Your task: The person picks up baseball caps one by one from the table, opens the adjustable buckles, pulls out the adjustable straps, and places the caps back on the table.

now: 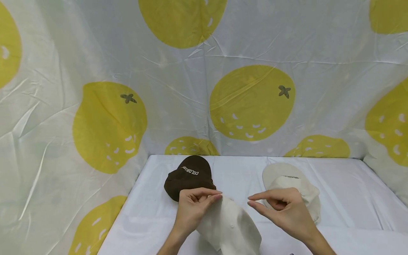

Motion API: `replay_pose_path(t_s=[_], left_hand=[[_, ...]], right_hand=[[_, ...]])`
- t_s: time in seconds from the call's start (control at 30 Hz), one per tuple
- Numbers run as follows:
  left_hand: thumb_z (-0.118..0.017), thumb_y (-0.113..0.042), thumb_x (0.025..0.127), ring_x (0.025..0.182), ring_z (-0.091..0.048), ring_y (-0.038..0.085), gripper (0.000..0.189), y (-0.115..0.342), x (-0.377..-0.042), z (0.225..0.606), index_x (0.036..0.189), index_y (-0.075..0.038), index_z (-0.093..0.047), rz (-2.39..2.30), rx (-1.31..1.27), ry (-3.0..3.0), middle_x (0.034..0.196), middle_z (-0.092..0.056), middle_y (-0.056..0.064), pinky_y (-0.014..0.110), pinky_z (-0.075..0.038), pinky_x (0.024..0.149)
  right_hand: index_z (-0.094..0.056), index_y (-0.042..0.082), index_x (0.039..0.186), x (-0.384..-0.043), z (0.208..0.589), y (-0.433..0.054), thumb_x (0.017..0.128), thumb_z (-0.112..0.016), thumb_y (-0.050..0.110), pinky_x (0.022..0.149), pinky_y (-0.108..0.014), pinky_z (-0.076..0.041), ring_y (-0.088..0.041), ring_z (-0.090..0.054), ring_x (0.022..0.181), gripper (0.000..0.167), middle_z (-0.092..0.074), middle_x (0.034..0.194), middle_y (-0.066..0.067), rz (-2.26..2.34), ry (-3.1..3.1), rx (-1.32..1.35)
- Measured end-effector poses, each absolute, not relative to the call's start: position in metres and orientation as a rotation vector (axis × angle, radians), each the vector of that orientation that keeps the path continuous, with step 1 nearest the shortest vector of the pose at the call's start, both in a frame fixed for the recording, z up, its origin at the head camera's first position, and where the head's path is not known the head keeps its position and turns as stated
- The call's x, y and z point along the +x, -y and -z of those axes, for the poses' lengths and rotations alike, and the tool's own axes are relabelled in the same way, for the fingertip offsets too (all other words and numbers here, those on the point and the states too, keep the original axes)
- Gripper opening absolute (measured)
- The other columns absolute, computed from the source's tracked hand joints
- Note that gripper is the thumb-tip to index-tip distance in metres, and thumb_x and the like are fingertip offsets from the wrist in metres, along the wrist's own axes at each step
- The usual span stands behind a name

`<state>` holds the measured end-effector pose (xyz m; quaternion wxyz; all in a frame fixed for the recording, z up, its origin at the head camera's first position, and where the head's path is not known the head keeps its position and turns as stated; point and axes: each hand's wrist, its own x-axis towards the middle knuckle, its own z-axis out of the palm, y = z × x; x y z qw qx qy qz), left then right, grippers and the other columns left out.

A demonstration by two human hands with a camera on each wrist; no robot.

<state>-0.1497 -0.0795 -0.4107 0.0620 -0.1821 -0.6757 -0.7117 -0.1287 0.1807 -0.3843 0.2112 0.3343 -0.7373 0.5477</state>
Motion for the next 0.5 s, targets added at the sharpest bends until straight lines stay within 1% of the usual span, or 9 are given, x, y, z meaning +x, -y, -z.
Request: replay_pose_path(t_s=[0.03, 0.1, 0.13, 0.23, 0.33, 0.37, 0.4, 0.47, 0.5], left_hand=[[-0.083, -0.004, 0.084, 0.062, -0.055, -0.002, 0.012, 0.079, -0.149, 0.411, 0.091, 0.005, -0.08, 2.145, -0.565, 2.044, 0.084, -0.078, 0.02, 0.013, -0.051, 0.064], [-0.084, -0.004, 0.084, 0.057, -0.047, -0.004, 0.01, 0.077, -0.148, 0.41, 0.09, 0.004, -0.08, 2.133, -0.58, 2.047, 0.081, -0.077, 0.02, 0.01, -0.045, 0.058], [-0.084, -0.004, 0.084, 0.058, -0.048, -0.005, 0.01, 0.076, -0.148, 0.41, 0.089, 0.003, -0.081, 2.127, -0.59, 2.047, 0.081, -0.077, 0.02, 0.01, -0.046, 0.058], [-0.084, -0.005, 0.084, 0.055, -0.042, -0.005, 0.008, 0.075, -0.148, 0.408, 0.089, 0.001, -0.081, 2.098, -0.594, 2.055, 0.079, -0.077, 0.019, 0.01, -0.042, 0.055], [-0.084, -0.006, 0.084, 0.053, -0.038, -0.004, 0.007, 0.073, -0.146, 0.406, 0.089, -0.001, -0.082, 2.055, -0.597, 2.061, 0.069, -0.072, 0.019, 0.012, -0.037, 0.05], [-0.084, -0.006, 0.084, 0.051, -0.032, -0.003, 0.007, 0.073, -0.146, 0.405, 0.089, -0.002, -0.082, 2.038, -0.599, 2.062, 0.066, -0.07, 0.019, 0.013, -0.032, 0.047], [-0.085, -0.007, 0.084, 0.051, -0.03, -0.003, 0.006, 0.072, -0.145, 0.404, 0.088, -0.003, -0.082, 2.021, -0.596, 2.065, 0.061, -0.067, 0.018, 0.014, -0.029, 0.046], [-0.085, -0.007, 0.085, 0.05, -0.028, -0.002, 0.005, 0.069, -0.143, 0.402, 0.088, -0.004, -0.082, 1.993, -0.588, 2.07, 0.055, -0.061, 0.018, 0.016, -0.026, 0.045], [-0.085, -0.007, 0.085, 0.05, -0.028, -0.002, 0.005, 0.068, -0.142, 0.401, 0.088, -0.004, -0.082, 1.983, -0.585, 2.071, 0.055, -0.061, 0.018, 0.017, -0.025, 0.044]], right_hand=[[-0.082, 0.016, 0.1, -0.125, 0.383, -0.18, 0.079, -0.085, -0.004, 0.041, -0.013, -0.022, -0.005, -0.015, 0.048, 0.029, -0.022, 0.049, 0.001, -1.55, 2.131, 0.814], [-0.082, 0.019, 0.104, -0.117, 0.38, -0.178, 0.085, -0.084, 0.007, 0.041, -0.019, -0.027, -0.005, -0.016, 0.048, 0.023, -0.021, 0.05, -0.003, -1.623, 2.275, 0.589], [-0.082, 0.021, 0.106, -0.113, 0.379, -0.176, 0.087, -0.084, 0.011, 0.041, -0.021, -0.028, -0.006, -0.016, 0.048, 0.021, -0.021, 0.051, -0.004, -1.668, 2.323, 0.496], [-0.082, 0.02, 0.108, -0.104, 0.381, -0.17, 0.086, -0.085, 0.015, 0.042, -0.026, -0.029, -0.005, -0.018, 0.05, 0.022, -0.022, 0.051, -0.005, -1.753, 2.357, 0.35], [-0.083, 0.017, 0.108, -0.098, 0.387, -0.161, 0.085, -0.085, 0.012, 0.04, -0.022, -0.026, -0.004, -0.019, 0.049, 0.023, -0.024, 0.05, -0.004, -1.745, 2.316, 0.364], [-0.083, 0.017, 0.107, -0.097, 0.39, -0.158, 0.085, -0.085, 0.011, 0.04, -0.021, -0.025, -0.002, -0.019, 0.049, 0.023, -0.024, 0.05, -0.004, -1.724, 2.295, 0.385], [-0.083, 0.016, 0.106, -0.096, 0.392, -0.155, 0.084, -0.085, 0.01, 0.04, -0.019, -0.025, -0.001, -0.019, 0.049, 0.023, -0.024, 0.05, -0.004, -1.705, 2.271, 0.406], [-0.083, 0.013, 0.105, -0.095, 0.397, -0.15, 0.083, -0.086, 0.006, 0.04, -0.017, -0.025, -0.002, -0.02, 0.048, 0.023, -0.025, 0.049, -0.003, -1.678, 2.215, 0.441], [-0.084, 0.012, 0.103, -0.095, 0.4, -0.147, 0.082, -0.086, 0.004, 0.04, -0.016, -0.025, -0.004, -0.02, 0.047, 0.023, -0.025, 0.049, -0.003, -1.672, 2.192, 0.444]])
